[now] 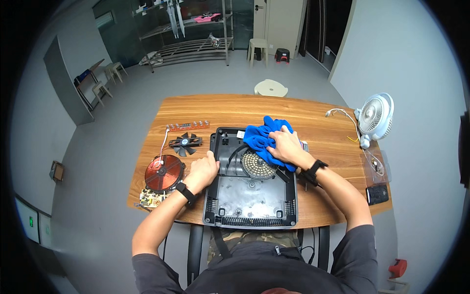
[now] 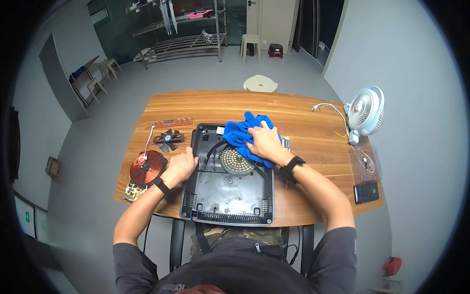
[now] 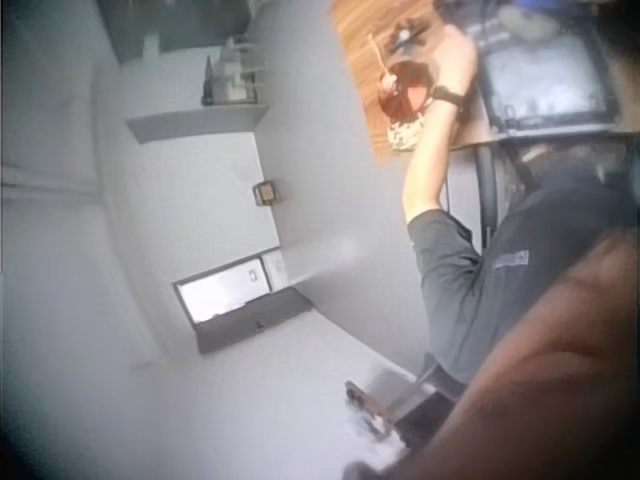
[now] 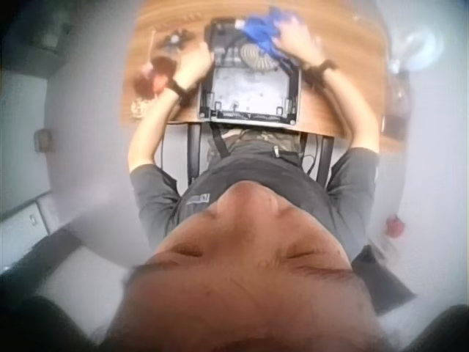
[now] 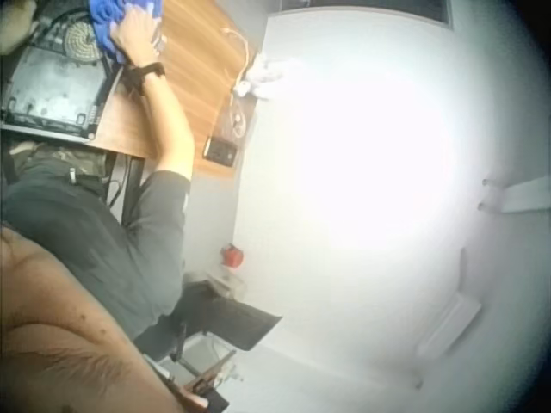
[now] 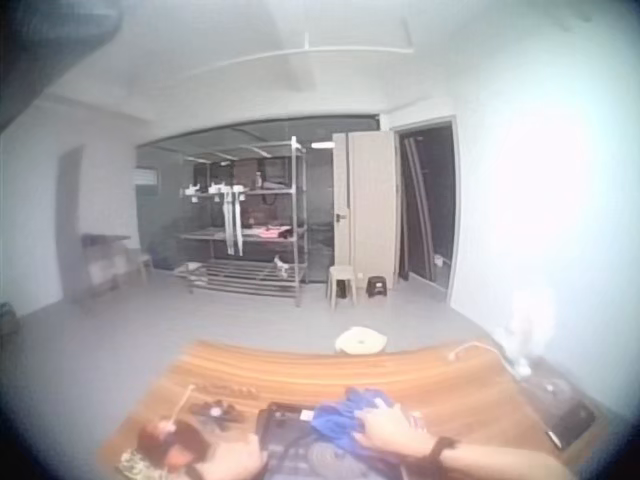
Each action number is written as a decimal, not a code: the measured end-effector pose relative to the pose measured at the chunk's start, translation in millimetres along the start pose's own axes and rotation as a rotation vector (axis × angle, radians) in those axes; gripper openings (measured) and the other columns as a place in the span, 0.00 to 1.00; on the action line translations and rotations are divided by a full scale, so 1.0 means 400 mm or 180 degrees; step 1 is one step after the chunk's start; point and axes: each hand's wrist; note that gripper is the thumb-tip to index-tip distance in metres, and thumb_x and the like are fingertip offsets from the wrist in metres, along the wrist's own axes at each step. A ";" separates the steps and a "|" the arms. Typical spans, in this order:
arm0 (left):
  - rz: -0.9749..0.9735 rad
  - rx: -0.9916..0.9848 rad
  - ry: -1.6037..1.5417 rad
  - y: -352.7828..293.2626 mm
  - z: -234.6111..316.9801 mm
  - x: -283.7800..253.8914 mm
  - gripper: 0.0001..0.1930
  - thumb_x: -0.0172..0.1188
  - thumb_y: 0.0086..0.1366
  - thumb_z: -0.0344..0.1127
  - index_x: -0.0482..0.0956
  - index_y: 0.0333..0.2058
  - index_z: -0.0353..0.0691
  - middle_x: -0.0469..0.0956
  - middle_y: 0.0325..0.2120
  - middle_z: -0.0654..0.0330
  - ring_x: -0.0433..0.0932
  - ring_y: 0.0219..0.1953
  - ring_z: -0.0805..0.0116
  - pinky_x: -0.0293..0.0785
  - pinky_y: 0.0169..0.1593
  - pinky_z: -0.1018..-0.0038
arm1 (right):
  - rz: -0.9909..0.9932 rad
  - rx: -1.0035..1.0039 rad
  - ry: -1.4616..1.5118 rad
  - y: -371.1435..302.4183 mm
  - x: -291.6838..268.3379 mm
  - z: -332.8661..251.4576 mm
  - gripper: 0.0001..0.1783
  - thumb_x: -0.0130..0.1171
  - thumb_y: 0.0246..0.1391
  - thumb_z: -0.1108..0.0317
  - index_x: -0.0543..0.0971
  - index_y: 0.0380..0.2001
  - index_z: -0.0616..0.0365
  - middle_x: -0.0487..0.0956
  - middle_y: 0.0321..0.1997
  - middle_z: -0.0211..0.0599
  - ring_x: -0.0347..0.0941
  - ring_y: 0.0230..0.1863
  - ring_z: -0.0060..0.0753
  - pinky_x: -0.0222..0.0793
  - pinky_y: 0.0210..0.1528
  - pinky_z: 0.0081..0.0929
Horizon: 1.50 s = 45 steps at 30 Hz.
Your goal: The person disassembles a black electronic device using a screwdriver, removes a fan, and wipes the interior and exterior with a blue cloth. They then reassemble the device by placing a copper-colored component and securing it with screws.
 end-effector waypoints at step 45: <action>0.0077 0.0090 -0.0038 -0.002 -0.005 0.003 0.20 0.52 0.74 0.46 0.65 0.42 0.29 0.81 0.22 0.40 0.81 0.26 0.37 0.77 0.32 0.47 | 0.0064 -0.0970 0.0468 0.053 0.027 0.015 0.22 0.62 0.49 0.75 0.77 0.50 0.51 0.75 0.46 0.38 0.68 0.52 0.47 0.62 0.53 0.46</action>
Point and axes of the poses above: each hand's wrist, its own y-axis towards the middle knuckle, its own x-axis out of the palm, z = x × y
